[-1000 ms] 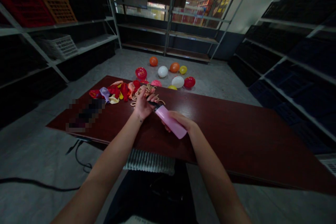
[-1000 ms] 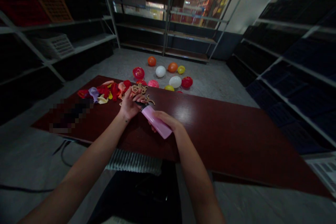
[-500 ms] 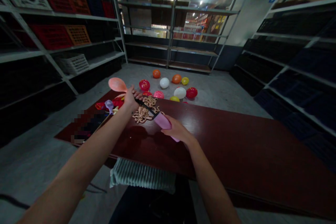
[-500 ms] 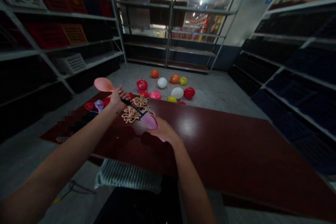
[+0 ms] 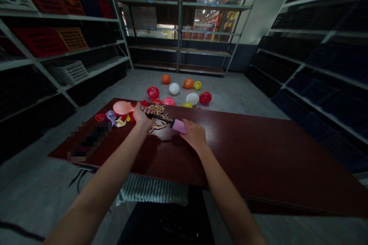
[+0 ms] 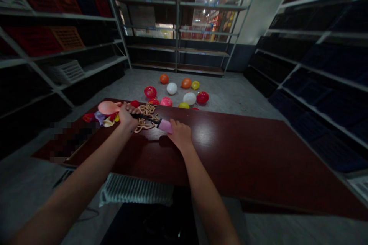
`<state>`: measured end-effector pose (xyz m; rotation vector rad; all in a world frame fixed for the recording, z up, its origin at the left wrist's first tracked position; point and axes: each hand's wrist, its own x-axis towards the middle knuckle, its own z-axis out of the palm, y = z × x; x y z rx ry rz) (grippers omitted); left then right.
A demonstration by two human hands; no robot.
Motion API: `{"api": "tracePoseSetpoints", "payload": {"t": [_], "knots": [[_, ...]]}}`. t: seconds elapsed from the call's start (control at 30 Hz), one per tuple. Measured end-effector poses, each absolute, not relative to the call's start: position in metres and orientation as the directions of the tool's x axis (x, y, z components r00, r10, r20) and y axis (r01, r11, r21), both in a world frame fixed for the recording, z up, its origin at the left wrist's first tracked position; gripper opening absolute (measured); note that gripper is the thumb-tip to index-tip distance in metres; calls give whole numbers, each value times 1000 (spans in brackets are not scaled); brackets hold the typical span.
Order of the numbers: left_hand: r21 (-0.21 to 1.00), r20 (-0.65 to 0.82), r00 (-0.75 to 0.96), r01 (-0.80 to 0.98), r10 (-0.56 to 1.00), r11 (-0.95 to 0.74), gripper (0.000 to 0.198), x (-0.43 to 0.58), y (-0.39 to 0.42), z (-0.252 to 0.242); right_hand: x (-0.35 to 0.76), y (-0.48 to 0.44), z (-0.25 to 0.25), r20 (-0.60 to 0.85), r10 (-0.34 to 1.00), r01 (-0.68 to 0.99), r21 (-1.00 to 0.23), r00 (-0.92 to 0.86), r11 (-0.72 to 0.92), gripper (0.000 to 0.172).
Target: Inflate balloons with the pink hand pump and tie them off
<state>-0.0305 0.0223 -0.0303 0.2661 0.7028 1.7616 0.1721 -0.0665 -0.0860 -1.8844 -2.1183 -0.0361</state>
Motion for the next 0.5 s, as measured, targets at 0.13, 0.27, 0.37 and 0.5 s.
{"api": "tracePoseSetpoints", "payload": {"t": [0.13,0.27,0.37,0.5], "knots": [[569,-175,-344,-800,923,-191,55,-7,13,-54,179,-62,-92,290,953,987,-99,-91,124,42],[559,-197,-376,-802,906,-211,49,16,2,-68,176,-62,-100,321,938,986,-54,-130,156,43],[567,-191,-373,-797,908,-207,50,33,-5,-73,173,-61,-108,363,924,988,-53,-119,148,43],[564,-183,-313,-810,932,-161,48,38,-7,-72,171,-59,-115,395,911,988,-49,-115,146,45]]}}
